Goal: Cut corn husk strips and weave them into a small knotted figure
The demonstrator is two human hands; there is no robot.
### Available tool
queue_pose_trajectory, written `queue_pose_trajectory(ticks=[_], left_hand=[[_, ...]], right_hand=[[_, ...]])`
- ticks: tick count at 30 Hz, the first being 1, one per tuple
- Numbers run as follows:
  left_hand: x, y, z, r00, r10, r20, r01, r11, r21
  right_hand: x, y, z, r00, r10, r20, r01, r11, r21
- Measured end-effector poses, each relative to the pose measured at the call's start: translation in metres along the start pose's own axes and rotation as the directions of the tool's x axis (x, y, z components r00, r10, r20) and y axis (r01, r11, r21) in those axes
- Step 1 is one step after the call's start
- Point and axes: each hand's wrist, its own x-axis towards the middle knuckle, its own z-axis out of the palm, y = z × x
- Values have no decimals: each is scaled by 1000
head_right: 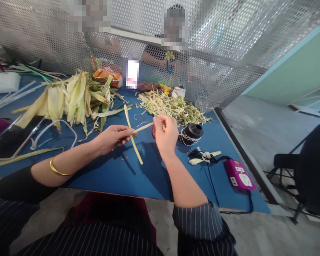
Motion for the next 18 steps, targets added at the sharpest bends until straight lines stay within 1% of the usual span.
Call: queue_pose_trajectory(ticks=[1,2,3,4,5,6,7,8,9,11,12,14,18], left_hand=[[1,0,-1,1000,-1,-18,0,999,-39],[1,1,-1,1000,-8,-23,6,998,-68],[2,1,-1,1000,-17,-21,15,996,-92],[1,0,-1,1000,-25,-10,24,994,-111],[1,0,0,1000,-30,1,30,992,-125],[1,-1,1,999,-32,11,33,991,-133],[0,-2,2,999,-35,19,37,990,-134],[0,-3,3,999,-43,30,47,991,-128],[0,-4,4,998,-56,39,60,991,-119],[-1,-5,5,995,-83,51,88,991,-98],[-1,-5,6,994,-92,57,97,992,-86],[-2,-6,7,993,-91,79,96,993,-65],[-2,-8,8,988,-69,140,74,997,-31]], right_hand=[[2,2,0,992,128,-16,-126,988,90],[3,4,1,962,271,42,-274,942,192],[1,5,4,902,397,171,-430,861,271],[-2,5,8,818,471,332,-565,766,306],[-6,4,12,734,488,472,-656,689,309],[-10,3,16,679,464,569,-699,647,305],[-15,1,20,663,427,615,-702,638,315],[-20,-1,23,682,391,618,-678,654,334],[-24,-3,25,717,360,597,-639,682,355],[-29,-5,28,782,331,528,-563,739,371],[-30,-6,28,803,329,498,-538,760,366],[-29,-7,28,825,332,457,-510,785,351],[-29,-7,28,831,357,427,-514,786,343]])
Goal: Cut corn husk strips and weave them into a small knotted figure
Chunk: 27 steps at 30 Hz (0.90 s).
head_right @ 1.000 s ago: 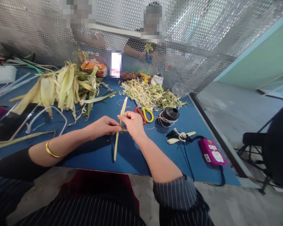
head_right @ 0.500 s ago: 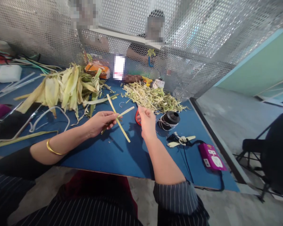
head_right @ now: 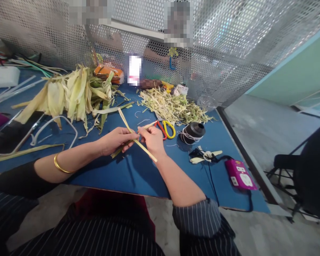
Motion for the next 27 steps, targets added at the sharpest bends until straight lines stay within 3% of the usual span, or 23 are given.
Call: queue_pose_trajectory(ticks=[4,8,11,14,17,20,27], left_hand=[[-1,-1,2,1000,13,12,-13,1000,7],[1,0,1,990,58,-128,-74,989,-126],[3,3,-4,972,76,-222,-122,972,-202],[5,4,-10,969,47,-243,-105,967,-232],[5,3,-11,986,27,-165,-65,971,-232],[4,1,-8,994,52,-100,-72,977,-200],[5,3,-5,991,29,-133,-54,981,-187]], right_hand=[[2,2,0,1000,-21,-15,20,1000,-1],[9,-3,-12,999,-28,16,30,992,-126],[10,-11,-22,985,4,173,37,972,-234],[4,-17,-20,943,-72,325,140,972,-191],[-2,-15,-12,952,-160,262,200,970,-135],[-2,-7,-6,977,-155,144,170,981,-96],[-1,1,-6,983,-183,27,183,983,-20]])
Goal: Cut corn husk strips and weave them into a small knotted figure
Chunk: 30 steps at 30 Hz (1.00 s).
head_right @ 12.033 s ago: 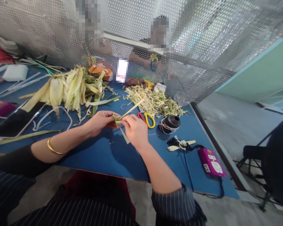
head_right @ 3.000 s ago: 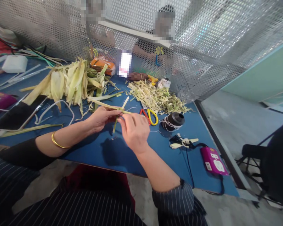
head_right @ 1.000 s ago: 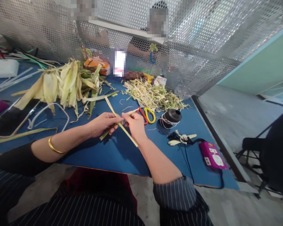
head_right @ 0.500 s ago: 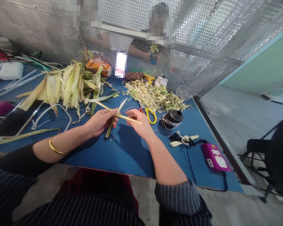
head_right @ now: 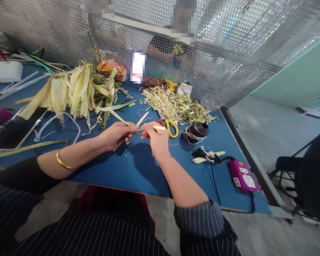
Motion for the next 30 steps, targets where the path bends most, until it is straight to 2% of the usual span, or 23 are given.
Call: queue_pose_trajectory(ticks=[7,14,19,22,25,28,30], left_hand=[[1,3,-6,1000,-1,-15,0,997,-75],[-2,8,-7,999,-46,2,46,996,-83],[1,4,-8,996,-53,-72,47,996,-80],[5,1,-11,994,-42,-98,30,992,-122],[6,0,-12,993,0,-114,-19,986,-167],[4,1,-10,992,65,-108,-83,982,-170],[2,2,-7,990,86,-108,-102,983,-154]], right_hand=[[3,-3,-2,999,42,11,-43,999,25],[4,-6,-7,995,81,52,-85,994,74],[3,-6,-6,991,79,108,-87,994,69],[4,-6,-7,994,73,85,-79,995,66],[3,-6,-5,985,157,66,-162,983,84],[-2,-5,2,963,232,138,-225,972,-62],[-6,-3,7,960,209,189,-171,966,-196]])
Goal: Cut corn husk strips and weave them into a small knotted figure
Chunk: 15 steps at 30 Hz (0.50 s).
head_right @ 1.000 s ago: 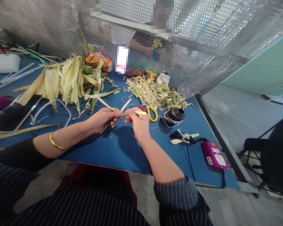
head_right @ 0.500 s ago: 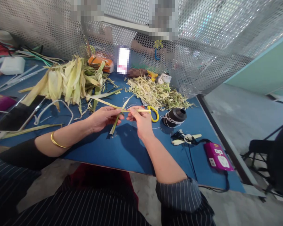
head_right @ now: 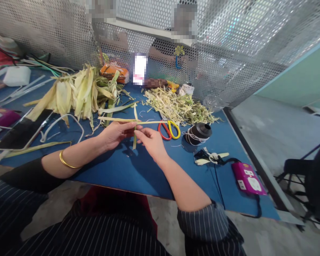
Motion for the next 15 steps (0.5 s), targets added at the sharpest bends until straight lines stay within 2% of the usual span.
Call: queue_pose_trajectory(ticks=[3,8,11,15], left_hand=[[-1,-2,3,1000,8,-30,-8,1000,4],[4,-8,3,997,35,-72,-32,999,39],[6,-10,2,996,32,-83,-31,999,8],[5,-8,2,1000,-19,-4,19,999,-27]], right_hand=[[-3,3,7,998,-69,1,69,987,-145],[-3,8,8,990,-140,-20,132,968,-212],[-4,5,9,995,-94,36,98,987,-127],[-6,-1,13,998,8,70,-14,996,84]])
